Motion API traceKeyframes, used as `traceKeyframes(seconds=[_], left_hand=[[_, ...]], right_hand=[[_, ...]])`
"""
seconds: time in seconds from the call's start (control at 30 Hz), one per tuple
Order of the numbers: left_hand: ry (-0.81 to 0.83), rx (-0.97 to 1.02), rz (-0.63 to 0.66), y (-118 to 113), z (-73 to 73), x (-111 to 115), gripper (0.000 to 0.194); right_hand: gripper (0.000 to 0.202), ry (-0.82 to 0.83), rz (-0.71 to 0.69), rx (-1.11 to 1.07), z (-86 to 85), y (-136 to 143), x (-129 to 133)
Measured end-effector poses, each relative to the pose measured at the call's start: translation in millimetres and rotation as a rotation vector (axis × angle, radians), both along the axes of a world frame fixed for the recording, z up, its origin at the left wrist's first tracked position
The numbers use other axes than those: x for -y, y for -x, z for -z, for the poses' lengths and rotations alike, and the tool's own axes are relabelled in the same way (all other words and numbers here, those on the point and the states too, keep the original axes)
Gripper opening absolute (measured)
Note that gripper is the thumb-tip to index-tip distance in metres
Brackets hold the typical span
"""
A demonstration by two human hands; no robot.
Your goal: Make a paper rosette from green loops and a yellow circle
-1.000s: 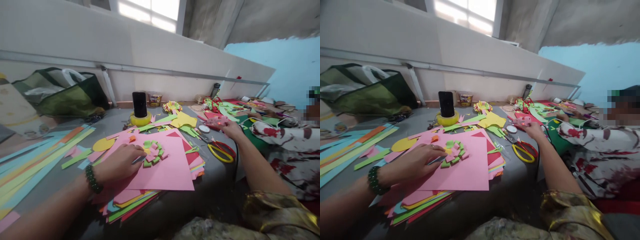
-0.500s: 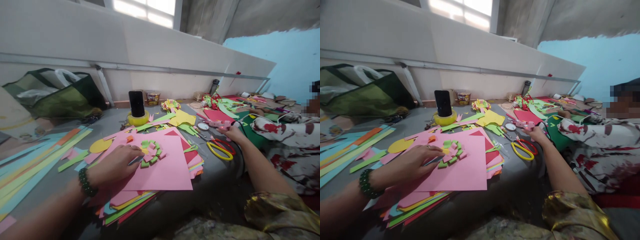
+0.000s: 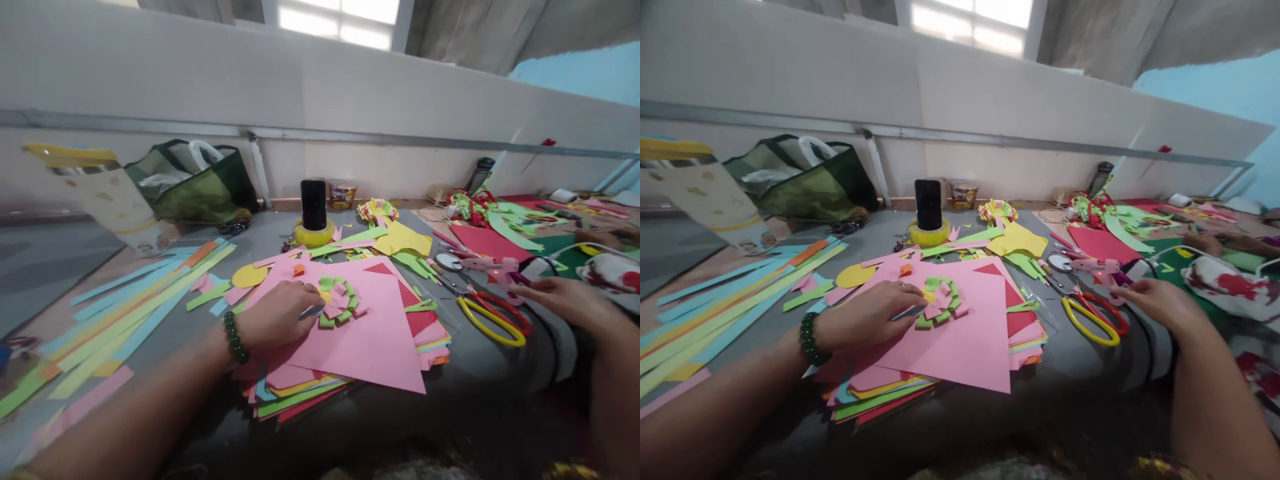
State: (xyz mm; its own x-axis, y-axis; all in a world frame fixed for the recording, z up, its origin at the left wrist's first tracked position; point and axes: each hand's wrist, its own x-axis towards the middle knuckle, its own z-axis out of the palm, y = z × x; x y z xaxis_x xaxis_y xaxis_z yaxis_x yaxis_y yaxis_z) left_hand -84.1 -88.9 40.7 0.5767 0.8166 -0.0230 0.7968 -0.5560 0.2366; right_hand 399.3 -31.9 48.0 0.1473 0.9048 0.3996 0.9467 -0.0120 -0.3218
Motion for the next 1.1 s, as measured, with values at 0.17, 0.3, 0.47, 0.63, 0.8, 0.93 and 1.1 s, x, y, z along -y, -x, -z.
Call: traceKeyframes(seconds=[0.17, 0.3, 0.47, 0.63, 0.8, 0.93, 1.1], left_hand=[[-0.047, 0.042, 0.032, 0, 2.6, 0, 0.026], [-0.057, 0.071, 0.053, 1, 3.9, 0, 0.028], [-0.022, 0.092, 0.045, 2, 1.7, 1, 0.029], [-0.018, 0.148, 0.072, 3, 3.0, 0, 0.039], [-0.065, 0.078, 0.051, 5, 8.8, -2, 0.027], [-0.084, 0.091, 0.070, 6, 11.0, -3, 0.026], [-0.045, 0.078, 0.055, 5, 9.1, -3, 0.030]], right_hand=[[0.050, 0.045, -0.221, 0.003, -33.4, 55, 31], [0.041, 0.186, -0.627, 0.017, -47.5, 156, 33], [0.020, 0.365, -0.875, 0.176, -44.2, 267, -9], [0.027, 0.489, -0.766, 0.114, -24.7, 341, -67], [0.041, 0.553, -0.747, 0.063, -0.8, 376, -95], [0.027, 0.560, -0.772, -0.058, 6.7, 383, -99], [0.017, 0.427, -0.703, -0.292, -13.6, 367, -101]])
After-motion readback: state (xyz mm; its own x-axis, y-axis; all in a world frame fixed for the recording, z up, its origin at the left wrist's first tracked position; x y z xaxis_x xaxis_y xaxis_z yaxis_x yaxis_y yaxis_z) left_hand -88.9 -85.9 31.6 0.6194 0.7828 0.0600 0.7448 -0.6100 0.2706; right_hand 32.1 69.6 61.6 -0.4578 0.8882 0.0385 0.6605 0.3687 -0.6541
